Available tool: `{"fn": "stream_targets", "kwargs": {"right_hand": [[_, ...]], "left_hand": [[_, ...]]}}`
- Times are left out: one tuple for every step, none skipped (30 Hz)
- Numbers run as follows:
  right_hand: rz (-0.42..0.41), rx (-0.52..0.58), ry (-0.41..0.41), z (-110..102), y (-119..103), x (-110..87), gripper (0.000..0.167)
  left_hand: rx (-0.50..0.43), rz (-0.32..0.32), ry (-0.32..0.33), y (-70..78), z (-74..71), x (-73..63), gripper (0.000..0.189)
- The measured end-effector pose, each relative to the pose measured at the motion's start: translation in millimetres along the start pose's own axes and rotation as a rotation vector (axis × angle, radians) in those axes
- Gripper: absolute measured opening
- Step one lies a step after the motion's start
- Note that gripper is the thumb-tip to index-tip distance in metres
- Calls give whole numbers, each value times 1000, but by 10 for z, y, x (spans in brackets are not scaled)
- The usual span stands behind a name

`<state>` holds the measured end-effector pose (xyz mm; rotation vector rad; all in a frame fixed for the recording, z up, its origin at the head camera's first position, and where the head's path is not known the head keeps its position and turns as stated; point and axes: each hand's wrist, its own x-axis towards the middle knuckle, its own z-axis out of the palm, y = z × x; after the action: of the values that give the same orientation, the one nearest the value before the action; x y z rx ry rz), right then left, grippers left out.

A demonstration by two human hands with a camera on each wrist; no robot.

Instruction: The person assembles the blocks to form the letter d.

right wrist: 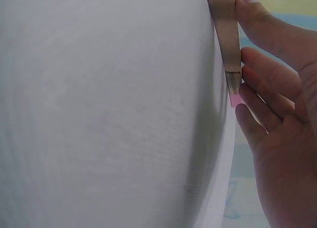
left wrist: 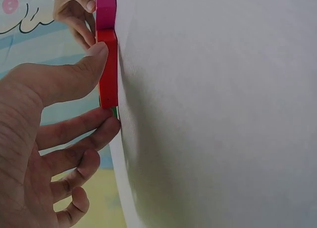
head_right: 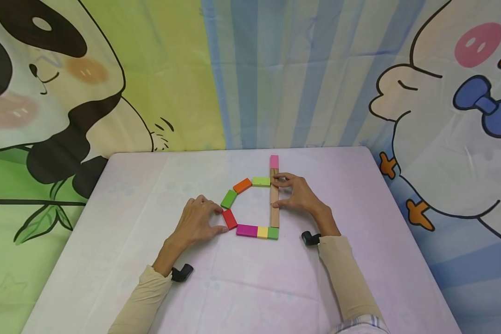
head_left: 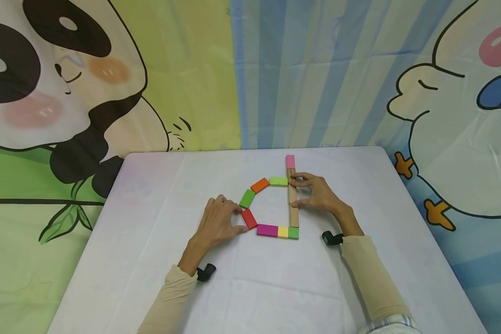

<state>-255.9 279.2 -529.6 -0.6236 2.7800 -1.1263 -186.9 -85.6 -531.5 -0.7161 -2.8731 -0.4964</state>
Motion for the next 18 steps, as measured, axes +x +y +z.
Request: {"fn": "stream_targets", "kwargs": {"right_hand": [[-2, -1, 0, -1, 0, 2, 84], [-2, 1, -1, -1, 1, 5, 83], [-2, 4, -2, -3, -4, 8, 83], [0, 2, -4, -3, -3, 10, 83], [2, 1, -6, -4, -5, 11, 83], [3, 1, -9, -7, -9, 11, 84], [5, 1, -11, -8, -11, 12, 83], [9, 1, -14, -9, -14, 12, 83], [11, 1, -17, -14, -21, 10, 84], [14, -1, -19, -18, -25, 9, 83], [13, -5, -23, -24, -30, 8, 83], [15, -8, -26, -26, -33, 9, 83], [16, -9, -28, -29, -37, 8, 83], [18, -12, -31, -31, -42, 6, 83], [19, -16, -33, -31, -43, 7, 83], [15, -24, -34, -31, -44, 10, 82], [14, -31, -38, -32, -45, 12, 82], [14, -38, -41, -33, -45, 15, 82]], "left_hand": [[-1, -2, -1, 0, -6, -3, 53], [-2, -4, -4, -4, -11, -6, 53], [-3, -6, -7, -8, -17, -7, 53], [-4, -9, -10, -13, -22, -9, 53], [-5, -12, -13, -17, -30, -12, 53], [-7, -15, -15, -22, -35, -16, 53], [-7, -18, -16, -27, -41, -18, 53], [-9, -20, -16, -34, -45, -19, 53], [-9, -21, -15, -38, -50, -19, 53], [-10, -22, -14, -43, -52, -18, 53], [-12, -22, -13, -47, -52, -17, 53], [-11, -22, -12, -52, -52, -17, 53], [-10, -21, -12, -54, -51, -16, 53], [-10, -21, -12, -57, -50, -16, 53], [-10, -21, -13, -59, -49, -15, 53], [-10, -21, -15, -61, -48, -15, 53], [-11, -23, -18, -61, -49, -15, 53], [-13, -25, -20, -62, -52, -15, 53]]}}
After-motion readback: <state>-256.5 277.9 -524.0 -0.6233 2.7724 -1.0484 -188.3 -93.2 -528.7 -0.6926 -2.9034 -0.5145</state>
